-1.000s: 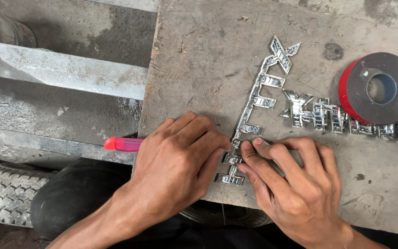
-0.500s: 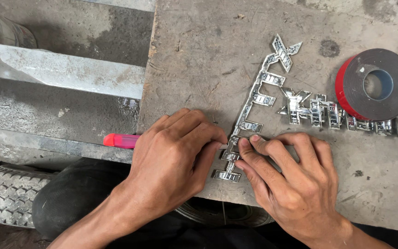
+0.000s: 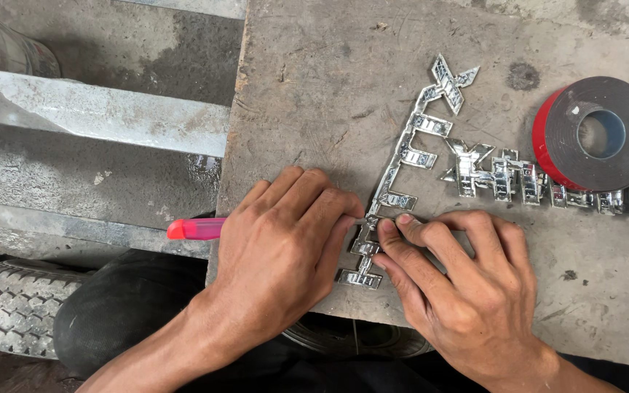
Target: The person assembles small metal letter pieces into the word 'XFINITY' on a wooden board. They use a utility knife to trim and adjust the pieces, then apply red tape to secure the letters in place.
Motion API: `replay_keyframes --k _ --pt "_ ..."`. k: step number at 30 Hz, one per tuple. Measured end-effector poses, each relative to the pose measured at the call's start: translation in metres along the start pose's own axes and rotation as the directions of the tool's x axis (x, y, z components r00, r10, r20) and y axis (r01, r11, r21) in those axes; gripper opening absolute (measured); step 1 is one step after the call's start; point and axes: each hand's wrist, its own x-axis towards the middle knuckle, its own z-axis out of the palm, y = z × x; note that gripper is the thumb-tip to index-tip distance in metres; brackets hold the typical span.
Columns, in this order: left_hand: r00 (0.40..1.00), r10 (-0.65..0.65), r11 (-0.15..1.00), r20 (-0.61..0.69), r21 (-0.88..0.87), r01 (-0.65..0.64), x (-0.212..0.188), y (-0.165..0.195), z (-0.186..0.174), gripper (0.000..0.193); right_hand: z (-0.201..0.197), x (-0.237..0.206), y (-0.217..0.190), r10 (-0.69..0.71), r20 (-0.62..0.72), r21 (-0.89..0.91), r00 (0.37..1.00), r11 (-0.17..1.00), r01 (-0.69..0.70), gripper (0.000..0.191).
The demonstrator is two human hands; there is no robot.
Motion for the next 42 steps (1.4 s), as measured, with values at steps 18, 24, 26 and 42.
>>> replay_keyframes --k 18,24,26,42 --pt "0.999 -0.034 0.998 0.007 -0.058 0.034 0.0003 -0.0008 -0.0024 0.006 -0.0002 0.0004 -0.0006 -0.003 0.001 -0.006 1.000 1.000 0.003 0.026" --pt "1.000 0.015 1.000 0.008 -0.017 -0.015 0.0018 -0.0004 -0.0024 0.006 -0.0010 0.0013 -0.0006 0.003 0.002 0.007 1.000 1.000 -0.003 0.028" --pt "1.000 0.019 1.000 0.021 -0.014 -0.018 0.0020 -0.0003 -0.0032 0.007 -0.0012 0.0019 -0.0010 0.001 -0.001 0.008 1.000 1.000 -0.001 0.029" --pt "1.000 -0.015 0.998 0.022 -0.064 0.016 -0.0002 0.0010 -0.0047 0.008 -0.0015 0.0020 -0.0014 -0.010 -0.005 -0.004 1.000 1.000 0.010 0.025"
